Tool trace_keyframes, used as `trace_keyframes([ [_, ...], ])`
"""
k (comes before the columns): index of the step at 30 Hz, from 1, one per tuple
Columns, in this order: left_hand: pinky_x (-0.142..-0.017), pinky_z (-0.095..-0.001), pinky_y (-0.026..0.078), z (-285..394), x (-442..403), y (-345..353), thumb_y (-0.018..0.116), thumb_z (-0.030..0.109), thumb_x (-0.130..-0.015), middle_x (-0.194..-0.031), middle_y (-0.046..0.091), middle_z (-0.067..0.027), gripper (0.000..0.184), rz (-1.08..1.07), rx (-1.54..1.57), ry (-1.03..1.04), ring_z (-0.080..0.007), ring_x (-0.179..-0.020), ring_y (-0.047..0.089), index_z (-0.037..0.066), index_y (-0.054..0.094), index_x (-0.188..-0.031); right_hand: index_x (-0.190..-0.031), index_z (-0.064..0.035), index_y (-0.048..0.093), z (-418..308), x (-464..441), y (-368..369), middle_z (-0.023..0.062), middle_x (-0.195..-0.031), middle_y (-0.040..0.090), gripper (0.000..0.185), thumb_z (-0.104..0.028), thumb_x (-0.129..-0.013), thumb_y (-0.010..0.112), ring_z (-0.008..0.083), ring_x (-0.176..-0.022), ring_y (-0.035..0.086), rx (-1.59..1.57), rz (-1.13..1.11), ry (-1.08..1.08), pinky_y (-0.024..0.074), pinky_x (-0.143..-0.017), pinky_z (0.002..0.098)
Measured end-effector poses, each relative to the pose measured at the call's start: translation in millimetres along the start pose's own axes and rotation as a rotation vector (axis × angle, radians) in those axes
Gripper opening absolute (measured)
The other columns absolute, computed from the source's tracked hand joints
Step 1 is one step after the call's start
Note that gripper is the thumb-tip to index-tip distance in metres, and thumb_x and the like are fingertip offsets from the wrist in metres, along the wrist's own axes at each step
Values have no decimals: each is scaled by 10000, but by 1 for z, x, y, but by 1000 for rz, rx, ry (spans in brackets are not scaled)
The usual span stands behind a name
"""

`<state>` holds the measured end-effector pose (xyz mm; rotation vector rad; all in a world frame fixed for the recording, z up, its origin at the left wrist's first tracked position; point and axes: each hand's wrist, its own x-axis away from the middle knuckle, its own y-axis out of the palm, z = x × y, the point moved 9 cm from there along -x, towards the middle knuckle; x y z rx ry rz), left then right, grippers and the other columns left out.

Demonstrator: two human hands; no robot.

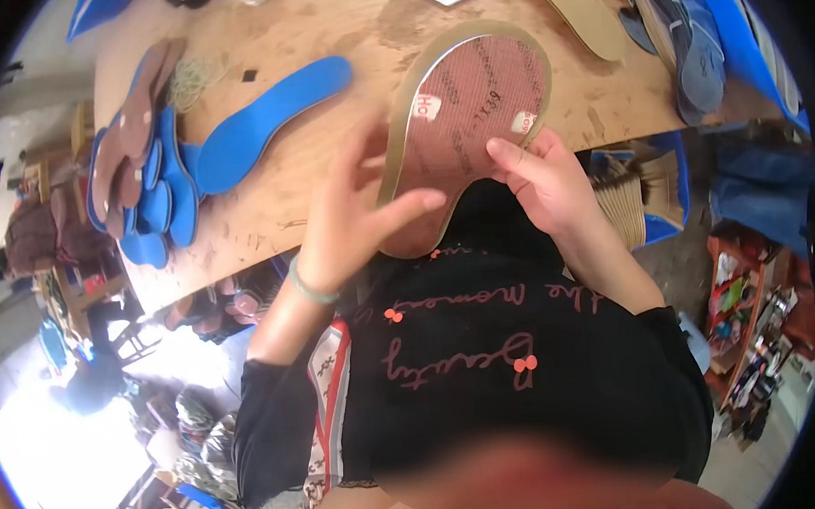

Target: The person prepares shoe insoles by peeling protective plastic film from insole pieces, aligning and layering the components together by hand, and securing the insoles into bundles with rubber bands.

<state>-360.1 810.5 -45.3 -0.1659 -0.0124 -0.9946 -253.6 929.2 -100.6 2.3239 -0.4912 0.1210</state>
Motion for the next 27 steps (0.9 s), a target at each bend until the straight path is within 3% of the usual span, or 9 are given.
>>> trace_keyframes([
  [1, -921, -329, 477, -5, -3, 5, 791, 133, -780, -1144, 624, -116, 526, -57, 367, -109, -186, -1047, 604, -28, 553, -1220, -1213, 34, 540, -1, 0, 10, 91, -1133, 643, 328, -106, -922, 598, 178, -1026, 622, 37, -35, -5, 492, -892, 345],
  [2, -932, -298, 471, -22, -4, 3, 688, 17, -854, -1181, 628, -83, 413, -118, 359, -197, -138, -1069, 591, -15, 551, -1243, -1179, 35, 567, -1, -1, 13, 82, -1087, 654, 307, -92, -905, 618, 165, -981, 623, 80, 14, -16, 495, -874, 328],
  [9, -860, -267, 503, -18, -1, 9, 697, 57, -868, -1095, 666, -77, 354, -179, 228, -82, -115, -981, 622, -23, 581, -1193, -1045, 5, 631, -62, -10, 10, 25, -945, 662, 201, -70, -863, 675, 70, -775, 581, 227, 84, -171, 454, -673, 225],
  [16, -711, -228, 495, -25, 4, 7, 699, 176, -888, -892, 681, -15, 322, -224, 241, -44, -44, -798, 574, -36, 633, -1122, -1097, 1, 620, -107, -18, 19, 50, -972, 668, 229, -118, -903, 647, 103, -832, 608, 159, 217, -323, 469, -707, 236],
  [19, -689, -223, 493, -26, 5, 5, 686, 193, -900, -873, 670, 0, 325, -143, 288, -51, -43, -796, 571, -34, 628, -1125, -1123, 4, 615, -79, -13, 30, 67, -1021, 666, 255, -142, -915, 639, 139, -907, 626, -110, 393, -365, 490, -789, 271],
  [20, -658, -218, 489, -31, 2, 1, 696, 201, -892, -829, 671, 7, 323, -99, 253, -54, -44, -746, 573, -35, 637, -1104, -1134, 10, 611, -56, -15, 26, 69, -1045, 661, 262, -142, -922, 633, 132, -936, 619, 73, 329, -332, 490, -805, 272],
  [22, -731, -237, 498, -39, -4, -5, 700, 217, -889, -991, 657, -54, 421, -102, -43, -182, -80, -855, 591, -30, 573, -1205, -1142, 46, 602, -42, -11, 44, 57, -1050, 659, 270, -119, -930, 625, 71, -910, 596, 236, 242, -418, 477, -772, 230],
  [26, -1017, -361, 423, 9, -7, -23, 650, 332, -922, -1423, 419, -115, 715, 241, 50, 325, -210, -1251, 475, 26, 289, -1458, -1139, 59, 604, -76, -11, 60, 94, -980, 687, 276, -91, -910, 637, 114, -787, 646, 892, 201, -533, 507, -678, 251],
  [27, -1041, -381, 398, 12, -10, -15, 606, 391, -931, -1456, 359, -113, 745, 155, 166, 369, -234, -1292, 426, 42, 234, -1474, -1133, 51, 612, -73, -10, 73, 107, -974, 690, 283, -103, -898, 650, 132, -783, 658, 1000, 147, -562, 515, -670, 262],
])
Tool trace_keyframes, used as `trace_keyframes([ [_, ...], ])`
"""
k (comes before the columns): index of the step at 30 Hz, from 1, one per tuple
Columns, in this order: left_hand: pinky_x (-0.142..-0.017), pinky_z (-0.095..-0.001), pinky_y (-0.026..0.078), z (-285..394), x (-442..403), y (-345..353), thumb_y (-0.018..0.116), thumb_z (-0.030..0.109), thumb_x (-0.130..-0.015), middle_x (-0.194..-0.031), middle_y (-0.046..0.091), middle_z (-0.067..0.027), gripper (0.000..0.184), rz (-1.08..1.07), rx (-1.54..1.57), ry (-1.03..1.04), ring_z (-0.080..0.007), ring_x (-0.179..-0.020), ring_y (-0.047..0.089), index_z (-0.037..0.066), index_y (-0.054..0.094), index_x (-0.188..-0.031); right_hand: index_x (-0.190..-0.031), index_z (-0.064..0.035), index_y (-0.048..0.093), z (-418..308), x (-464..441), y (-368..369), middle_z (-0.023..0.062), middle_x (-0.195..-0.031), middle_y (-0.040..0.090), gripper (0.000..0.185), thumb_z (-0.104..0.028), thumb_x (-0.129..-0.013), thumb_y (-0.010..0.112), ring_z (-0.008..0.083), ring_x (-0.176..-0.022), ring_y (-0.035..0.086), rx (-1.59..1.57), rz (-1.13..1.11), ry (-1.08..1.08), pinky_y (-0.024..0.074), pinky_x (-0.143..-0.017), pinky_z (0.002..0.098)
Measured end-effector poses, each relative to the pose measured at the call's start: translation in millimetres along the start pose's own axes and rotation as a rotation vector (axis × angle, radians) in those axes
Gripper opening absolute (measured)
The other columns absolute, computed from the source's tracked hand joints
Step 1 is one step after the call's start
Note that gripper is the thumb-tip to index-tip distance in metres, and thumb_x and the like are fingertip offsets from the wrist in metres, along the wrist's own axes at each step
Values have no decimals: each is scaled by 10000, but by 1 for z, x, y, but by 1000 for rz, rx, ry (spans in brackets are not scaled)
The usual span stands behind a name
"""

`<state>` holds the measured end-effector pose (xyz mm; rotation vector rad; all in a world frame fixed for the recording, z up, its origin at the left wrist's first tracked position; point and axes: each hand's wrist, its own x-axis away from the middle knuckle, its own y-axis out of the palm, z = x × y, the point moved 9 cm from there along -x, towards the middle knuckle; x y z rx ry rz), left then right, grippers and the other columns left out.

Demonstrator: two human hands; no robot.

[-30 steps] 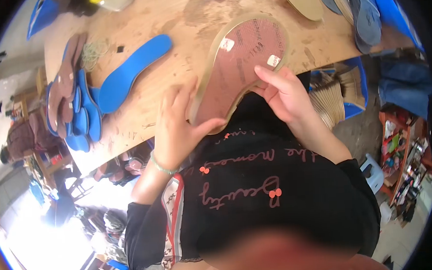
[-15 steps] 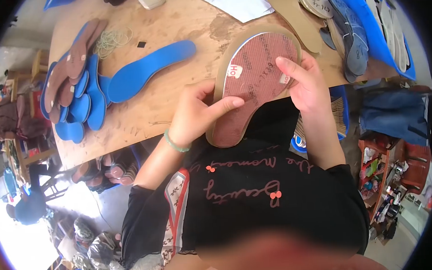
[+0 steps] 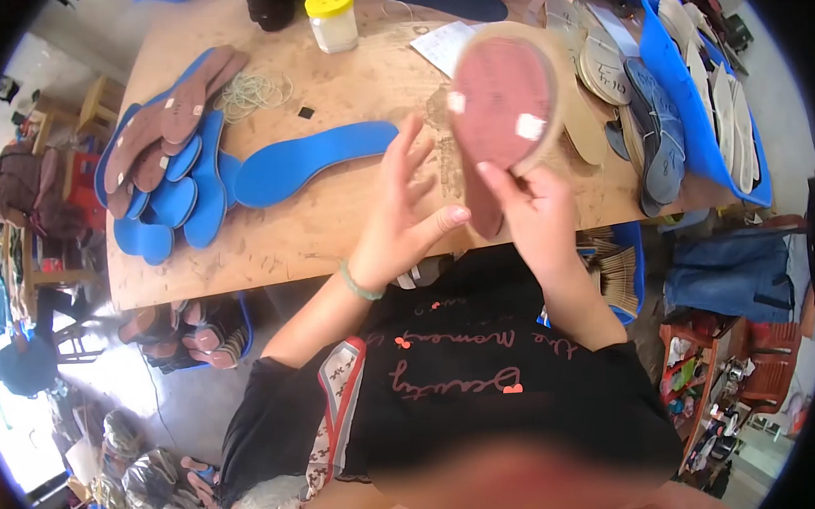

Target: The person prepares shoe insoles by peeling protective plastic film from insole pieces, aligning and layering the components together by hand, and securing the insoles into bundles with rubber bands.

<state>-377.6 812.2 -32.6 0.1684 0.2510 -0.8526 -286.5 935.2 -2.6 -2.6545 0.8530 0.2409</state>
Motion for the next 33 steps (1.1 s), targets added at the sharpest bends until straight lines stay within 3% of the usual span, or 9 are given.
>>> trace_keyframes([
  [2, -1091, -420, 350, 1, -8, 16, 517, 509, -950, -1522, 240, -110, 810, -130, 268, 47, -282, -1376, 329, 75, 123, -1508, -1120, 34, 628, -25, 7, 27, 132, -962, 697, 296, -127, -876, 676, 168, -775, 682, 175, -110, -120, 532, -654, 285],
  [3, -1095, -430, 351, -9, -9, 20, 352, 635, -941, -1487, 308, -130, 818, -102, 308, -51, -301, -1376, 330, 62, 172, -1498, -1108, 24, 632, -38, 9, 34, 142, -939, 697, 348, -173, -835, 719, 197, -790, 699, 114, -166, -49, 543, -665, 297],
  [6, -1104, -448, 340, -6, -7, 35, 290, 654, -937, -1478, 328, -149, 825, -196, 680, -272, -310, -1387, 313, 55, 186, -1494, -1134, 23, 609, -47, -5, 20, 129, -895, 702, 401, -206, -829, 733, 194, -794, 700, 203, -90, -175, 546, -647, 292],
  [7, -1121, -403, 316, -11, -10, 46, 244, 562, -995, -1386, 445, -175, 707, -223, 885, -258, -262, -1314, 425, 25, 270, -1454, -1098, 12, 604, -41, -10, 13, 97, -824, 685, 388, -228, -828, 744, 146, -717, 668, 107, -56, -198, 515, -601, 260],
  [11, -1070, -339, 353, -17, 2, 63, 213, 514, -1023, -1367, 460, -133, 660, -168, 729, -288, -206, -1270, 447, 22, 269, -1458, -907, -6, 592, -67, -25, 9, 28, -735, 623, 258, -204, -841, 743, 63, -635, 564, -2, -41, -247, 440, -563, 207],
  [18, -1126, -361, 234, -8, 8, 59, 243, 452, -1035, -1476, 298, -145, 631, -277, 522, -244, -244, -1373, 263, 25, 172, -1494, -890, 0, 584, -51, -25, 12, 25, -752, 622, 163, -101, -853, 706, 72, -665, 583, -203, -119, -164, 463, -609, 211],
  [24, -1173, -380, 132, -2, 5, 51, 269, 398, -1045, -1569, 158, -156, 632, -308, 364, -164, -277, -1461, 105, 27, 90, -1525, -881, 2, 588, -63, -22, 9, 31, -779, 633, 145, -93, -859, 695, 86, -685, 600, -138, -152, -263, 474, -629, 218],
  [33, -1176, -381, 125, -1, 3, 53, 288, 399, -1044, -1574, 170, -143, 623, -290, 384, -147, -276, -1459, 126, 28, 139, -1522, -894, 9, 588, -58, -18, 7, 38, -779, 626, 129, -82, -872, 677, 97, -710, 607, -110, -149, -241, 478, -655, 225],
])
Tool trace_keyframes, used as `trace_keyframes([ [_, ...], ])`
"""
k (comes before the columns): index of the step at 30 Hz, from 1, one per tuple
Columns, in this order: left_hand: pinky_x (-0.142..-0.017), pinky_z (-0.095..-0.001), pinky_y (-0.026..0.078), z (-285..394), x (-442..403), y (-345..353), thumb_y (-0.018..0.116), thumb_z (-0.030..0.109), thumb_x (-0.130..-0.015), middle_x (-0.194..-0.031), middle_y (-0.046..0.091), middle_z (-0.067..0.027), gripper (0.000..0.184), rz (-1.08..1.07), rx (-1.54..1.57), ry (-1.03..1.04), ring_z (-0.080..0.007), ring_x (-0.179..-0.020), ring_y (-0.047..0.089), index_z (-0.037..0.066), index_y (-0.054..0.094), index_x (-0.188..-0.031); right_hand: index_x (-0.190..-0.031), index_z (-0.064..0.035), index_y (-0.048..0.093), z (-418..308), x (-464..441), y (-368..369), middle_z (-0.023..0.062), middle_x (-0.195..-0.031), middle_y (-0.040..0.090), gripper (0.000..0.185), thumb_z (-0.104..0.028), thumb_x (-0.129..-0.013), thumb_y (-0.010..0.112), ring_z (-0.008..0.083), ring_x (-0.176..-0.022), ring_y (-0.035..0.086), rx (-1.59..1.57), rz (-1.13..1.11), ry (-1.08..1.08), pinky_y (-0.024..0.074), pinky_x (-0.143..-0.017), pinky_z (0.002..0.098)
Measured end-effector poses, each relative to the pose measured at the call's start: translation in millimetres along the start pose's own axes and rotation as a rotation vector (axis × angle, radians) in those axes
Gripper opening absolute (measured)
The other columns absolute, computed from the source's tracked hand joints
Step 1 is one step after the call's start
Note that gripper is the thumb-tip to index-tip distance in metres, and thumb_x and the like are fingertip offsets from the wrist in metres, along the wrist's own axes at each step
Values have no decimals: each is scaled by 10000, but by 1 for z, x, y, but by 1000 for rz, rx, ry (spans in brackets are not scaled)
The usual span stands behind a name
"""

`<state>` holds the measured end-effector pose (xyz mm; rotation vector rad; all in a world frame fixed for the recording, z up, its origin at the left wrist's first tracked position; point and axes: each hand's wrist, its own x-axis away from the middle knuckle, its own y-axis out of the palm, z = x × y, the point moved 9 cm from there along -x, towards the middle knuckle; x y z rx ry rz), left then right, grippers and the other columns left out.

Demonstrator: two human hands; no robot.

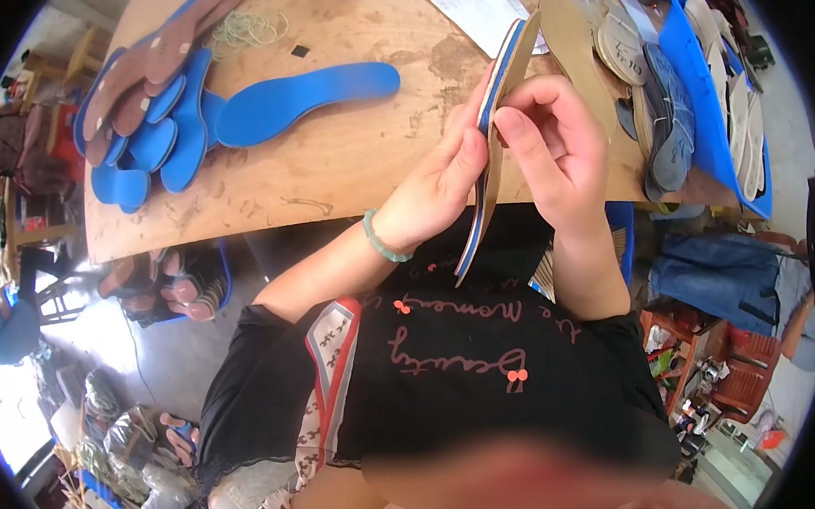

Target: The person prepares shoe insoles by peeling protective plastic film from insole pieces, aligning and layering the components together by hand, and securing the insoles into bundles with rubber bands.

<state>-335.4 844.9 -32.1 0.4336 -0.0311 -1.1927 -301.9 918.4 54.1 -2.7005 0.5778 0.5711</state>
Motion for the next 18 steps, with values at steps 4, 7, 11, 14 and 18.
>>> trace_keyframes([
  [4, -1168, -372, 154, 2, 1, 0, 284, 417, -1042, -1545, 228, -138, 626, 8, 19, 0, -260, -1440, 181, 35, 155, -1521, -929, 11, 587, 4, 1, 1, 39, -823, 624, 137, -69, -868, 681, 101, -736, 609, -65, 1, 36, 486, -688, 228],
  [7, -1158, -361, 185, 2, 3, 1, 266, 457, -1035, -1498, 300, -132, 644, 11, 140, 1, -241, -1413, 242, 34, 180, -1513, -973, 9, 584, 1, -1, 5, 40, -862, 623, 178, -61, -855, 698, 105, -778, 613, -70, -58, -15, 493, -718, 235],
  [11, -1138, -349, 222, 10, 1, -1, 162, 572, -997, -1435, 380, -130, 738, 32, 54, 64, -224, -1363, 316, 25, 229, -1487, -1019, 10, 579, -2, -1, 10, 41, -895, 621, 239, -52, -836, 720, 112, -819, 617, -61, -110, -64, 503, -747, 248],
  [14, -1124, -347, 241, 1, -1, -6, 59, 675, -930, -1413, 405, -127, 872, 32, 67, 76, -220, -1325, 357, 19, 264, -1466, -1052, 18, 582, 4, 1, 11, 44, -908, 620, 254, -37, -840, 712, 114, -825, 619, -132, -94, -16, 508, -758, 249],
  [18, -1100, -339, 277, 8, 5, 1, 20, 817, -807, -1386, 433, -108, 1064, 93, 156, -15, -205, -1266, 411, 18, 313, -1445, -1109, 25, 587, 7, 5, 13, 47, -899, 615, 267, 3, -858, 674, 107, -830, 618, -227, -19, 85, 507, -748, 234],
])
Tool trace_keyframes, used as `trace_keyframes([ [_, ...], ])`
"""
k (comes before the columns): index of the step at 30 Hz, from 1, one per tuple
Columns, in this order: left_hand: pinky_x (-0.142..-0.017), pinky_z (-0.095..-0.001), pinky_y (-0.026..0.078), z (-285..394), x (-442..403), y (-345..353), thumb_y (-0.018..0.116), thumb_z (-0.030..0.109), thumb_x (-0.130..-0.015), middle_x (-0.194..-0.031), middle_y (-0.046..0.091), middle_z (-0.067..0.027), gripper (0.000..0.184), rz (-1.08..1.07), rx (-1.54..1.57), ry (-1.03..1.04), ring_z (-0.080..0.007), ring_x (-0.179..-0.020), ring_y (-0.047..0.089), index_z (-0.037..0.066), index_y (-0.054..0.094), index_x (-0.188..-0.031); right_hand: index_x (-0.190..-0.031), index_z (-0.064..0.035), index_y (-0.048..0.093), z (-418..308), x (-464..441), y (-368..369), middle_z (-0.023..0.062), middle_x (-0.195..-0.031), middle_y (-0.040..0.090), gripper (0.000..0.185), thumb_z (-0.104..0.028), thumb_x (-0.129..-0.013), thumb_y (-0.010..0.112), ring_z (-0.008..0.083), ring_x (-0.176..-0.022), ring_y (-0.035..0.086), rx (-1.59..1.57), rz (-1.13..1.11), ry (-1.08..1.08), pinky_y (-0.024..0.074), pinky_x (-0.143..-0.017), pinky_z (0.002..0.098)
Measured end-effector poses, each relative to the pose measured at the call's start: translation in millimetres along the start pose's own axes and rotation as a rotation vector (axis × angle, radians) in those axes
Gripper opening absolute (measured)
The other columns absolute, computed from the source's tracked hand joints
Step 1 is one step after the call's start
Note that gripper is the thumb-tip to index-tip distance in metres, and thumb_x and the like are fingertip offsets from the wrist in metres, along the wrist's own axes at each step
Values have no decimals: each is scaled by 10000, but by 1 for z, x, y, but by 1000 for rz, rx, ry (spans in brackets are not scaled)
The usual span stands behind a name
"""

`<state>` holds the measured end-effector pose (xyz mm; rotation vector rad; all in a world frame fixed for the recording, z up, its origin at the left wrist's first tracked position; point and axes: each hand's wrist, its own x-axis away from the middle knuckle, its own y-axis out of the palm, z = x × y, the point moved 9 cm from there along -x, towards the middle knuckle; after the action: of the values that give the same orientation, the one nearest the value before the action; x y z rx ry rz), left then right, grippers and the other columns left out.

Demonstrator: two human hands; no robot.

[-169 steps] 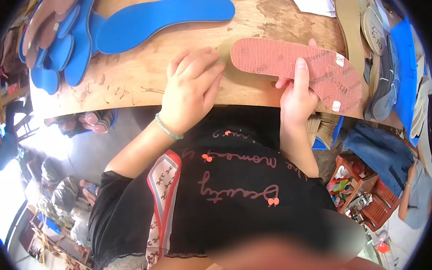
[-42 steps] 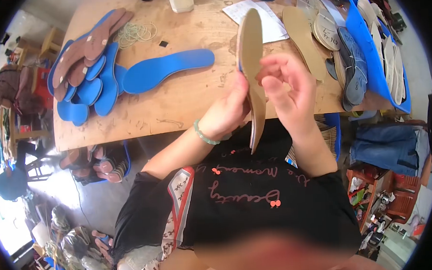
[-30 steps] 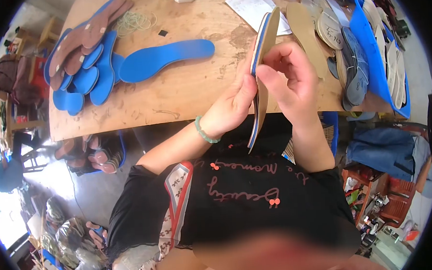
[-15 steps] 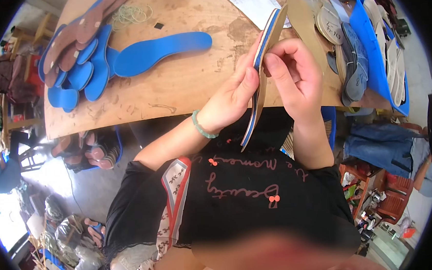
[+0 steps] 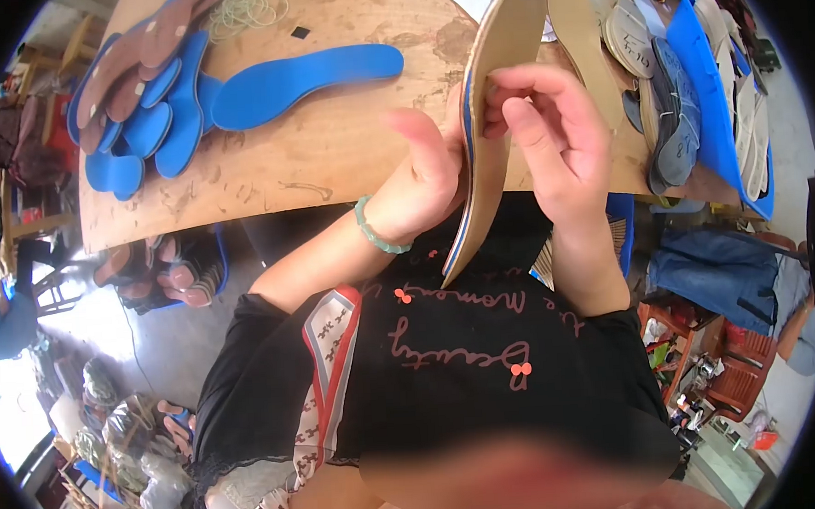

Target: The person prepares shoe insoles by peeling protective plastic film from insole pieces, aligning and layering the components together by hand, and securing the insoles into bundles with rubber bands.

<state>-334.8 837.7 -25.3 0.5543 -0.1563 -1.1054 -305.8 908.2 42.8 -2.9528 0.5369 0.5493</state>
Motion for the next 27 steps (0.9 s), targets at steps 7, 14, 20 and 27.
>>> trace_keyframes([
  [7, -1028, -315, 356, 9, 3, -4, 14, 914, -688, -1272, 525, -91, 1204, 65, 60, -72, -177, -1162, 486, 23, 385, -1409, -1172, 16, 560, 6, 16, 15, 44, -899, 596, 423, 23, -790, 742, 95, -791, 586, 1, -47, -78, 501, -706, 216],
  [14, -1074, -330, 305, 10, 1, -2, 43, 935, -662, -1340, 475, -71, 1216, 80, 146, -73, -173, -1240, 418, 60, 311, -1463, -1069, 17, 579, 12, 16, 11, 48, -889, 612, 285, 18, -819, 717, 102, -805, 605, -25, -48, -12, 507, -718, 228],
  [20, -1060, -339, 353, -1, -2, -10, 167, 895, -725, -1340, 484, -148, 1176, 52, 48, -31, -223, -1218, 474, -52, 378, -1390, -1028, 33, 576, 1, 17, 12, 47, -904, 622, 174, 47, -865, 634, 93, -808, 607, 182, -48, -75, 503, -735, 223],
  [27, -883, -281, 478, 7, 3, -8, 513, 375, -995, -1164, 585, -65, 474, 104, 194, -88, -117, -1035, 567, 10, 483, -1295, -966, 19, 564, 12, 17, 3, 15, -873, 599, 73, 25, -898, 589, 59, -787, 577, -45, 17, 124, 476, -694, 198],
])
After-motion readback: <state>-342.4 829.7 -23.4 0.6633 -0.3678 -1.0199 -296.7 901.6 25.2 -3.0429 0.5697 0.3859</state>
